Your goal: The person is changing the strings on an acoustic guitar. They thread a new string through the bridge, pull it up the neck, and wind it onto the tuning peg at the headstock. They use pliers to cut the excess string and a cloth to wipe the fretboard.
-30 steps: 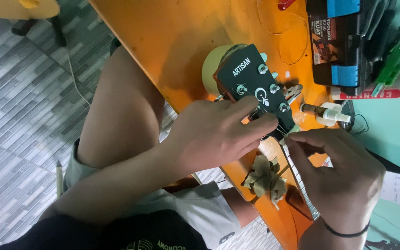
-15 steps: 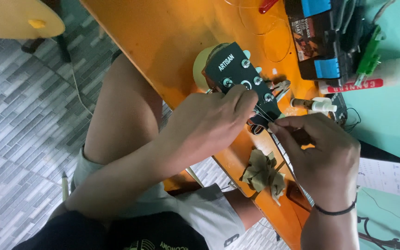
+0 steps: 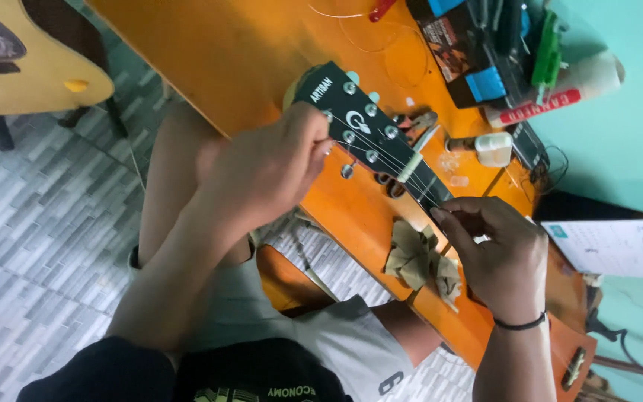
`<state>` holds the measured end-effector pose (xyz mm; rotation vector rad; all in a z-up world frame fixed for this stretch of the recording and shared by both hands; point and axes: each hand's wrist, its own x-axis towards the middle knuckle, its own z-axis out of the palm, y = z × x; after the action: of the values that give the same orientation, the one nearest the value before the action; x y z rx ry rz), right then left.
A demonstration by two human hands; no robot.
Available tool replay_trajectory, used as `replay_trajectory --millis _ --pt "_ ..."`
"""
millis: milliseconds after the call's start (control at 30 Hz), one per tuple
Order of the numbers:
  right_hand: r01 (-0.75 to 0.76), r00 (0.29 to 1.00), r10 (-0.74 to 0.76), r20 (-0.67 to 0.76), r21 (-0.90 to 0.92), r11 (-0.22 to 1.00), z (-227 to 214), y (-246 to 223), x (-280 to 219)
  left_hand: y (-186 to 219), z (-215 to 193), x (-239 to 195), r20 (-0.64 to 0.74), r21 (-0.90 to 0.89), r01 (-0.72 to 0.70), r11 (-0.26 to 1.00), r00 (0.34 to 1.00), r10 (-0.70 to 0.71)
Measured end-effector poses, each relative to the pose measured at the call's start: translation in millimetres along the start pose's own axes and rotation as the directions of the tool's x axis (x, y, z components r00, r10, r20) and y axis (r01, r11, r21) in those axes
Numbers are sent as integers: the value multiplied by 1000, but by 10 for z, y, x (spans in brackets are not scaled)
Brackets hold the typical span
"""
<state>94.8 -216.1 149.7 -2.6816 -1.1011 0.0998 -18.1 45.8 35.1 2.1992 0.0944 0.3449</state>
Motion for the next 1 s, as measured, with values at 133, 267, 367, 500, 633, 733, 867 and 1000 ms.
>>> replay_trajectory --millis 133,267,367,500,633,733,867,1000 --pt "94 992 -96 -80 -28 995 8 325 -309 33 -27 -17 70 82 51 995 996 -57" --pt "11 962 -28 -272 -65 998 52 612 -708 53 34 -106 -137 281 -60 958 985 102" --pt "-49 919 -17 -394 -159 986 32 850 -1052 151 -18 -110 -11 400 63 914 998 -64" --pt "-76 894 -35 -446 -227 971 -30 1184 -1495 -125 124 -214 48 363 62 930 995 -85" --pt "-57 833 -13 -554 -110 992 17 1468 -1698 -253 159 -385 -14 441 60 896 998 -60" --pt "12 798 -21 -602 -19 1000 67 1548 -1725 -234 218 -413 -28 446 97 890 995 -94" --pt "36 744 12 -669 57 998 241 1624 -1758 -1331 82 -354 39 528 37 849 997 -68" --pt "5 757 11 -653 24 1000 358 1609 -1774 -2617 -147 -189 223 161 234 959 938 -267"
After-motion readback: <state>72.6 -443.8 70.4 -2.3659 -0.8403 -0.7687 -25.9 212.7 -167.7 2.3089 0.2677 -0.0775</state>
